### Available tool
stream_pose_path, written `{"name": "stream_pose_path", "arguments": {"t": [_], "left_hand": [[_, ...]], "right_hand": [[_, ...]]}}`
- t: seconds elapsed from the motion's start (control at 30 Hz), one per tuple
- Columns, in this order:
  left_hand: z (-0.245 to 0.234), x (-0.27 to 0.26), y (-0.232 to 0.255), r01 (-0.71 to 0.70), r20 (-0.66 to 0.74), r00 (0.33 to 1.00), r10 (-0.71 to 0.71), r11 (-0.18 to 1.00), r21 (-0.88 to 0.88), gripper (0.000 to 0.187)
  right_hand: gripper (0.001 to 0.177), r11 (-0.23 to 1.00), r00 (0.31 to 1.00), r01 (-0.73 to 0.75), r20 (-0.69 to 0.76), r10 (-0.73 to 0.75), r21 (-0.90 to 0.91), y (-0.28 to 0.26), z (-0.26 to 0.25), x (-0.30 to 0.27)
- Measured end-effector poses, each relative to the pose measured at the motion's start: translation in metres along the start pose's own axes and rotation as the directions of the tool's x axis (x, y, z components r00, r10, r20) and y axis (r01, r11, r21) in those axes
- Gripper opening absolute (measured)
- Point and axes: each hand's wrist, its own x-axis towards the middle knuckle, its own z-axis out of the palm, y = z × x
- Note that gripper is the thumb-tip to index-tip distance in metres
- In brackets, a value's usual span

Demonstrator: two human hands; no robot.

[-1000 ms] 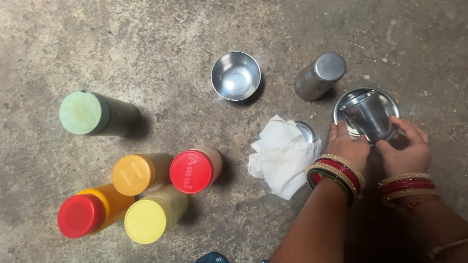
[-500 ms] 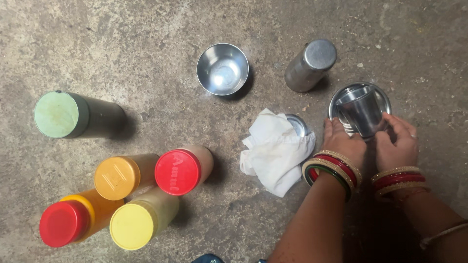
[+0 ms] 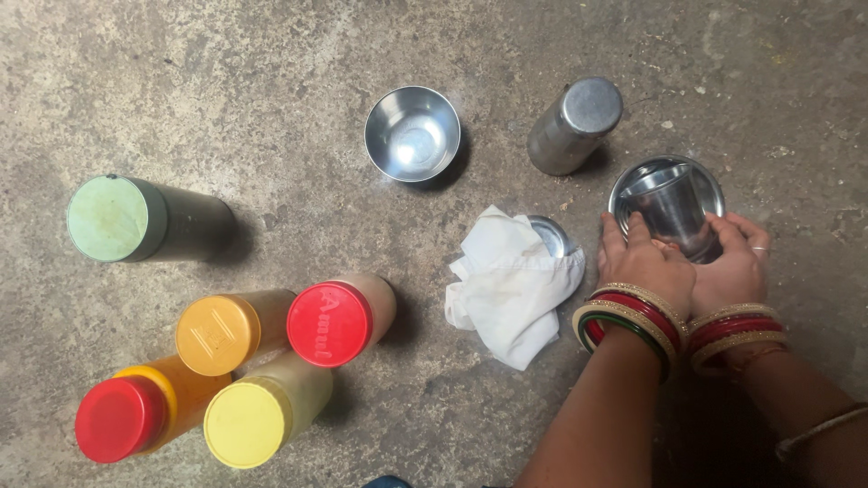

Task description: The person wipes several small metal cups with a white cloth and places them on a checkered cloth. The person handles the cups one at a time, wiping the exterior and interior surfaces before setting them down.

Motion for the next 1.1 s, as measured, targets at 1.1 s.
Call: {"name": "stream_pose_path", "arguments": {"t": [1.1], "left_hand": [[0.056,0.011,0.057,-0.229,0.036,0.973,0.227,0.972,0.049,0.060]], "right_hand": [[0.075,0.996,0.937,0.088,-0.340,-0.083,-0.001,0.025,-0.053,0.055]]}}
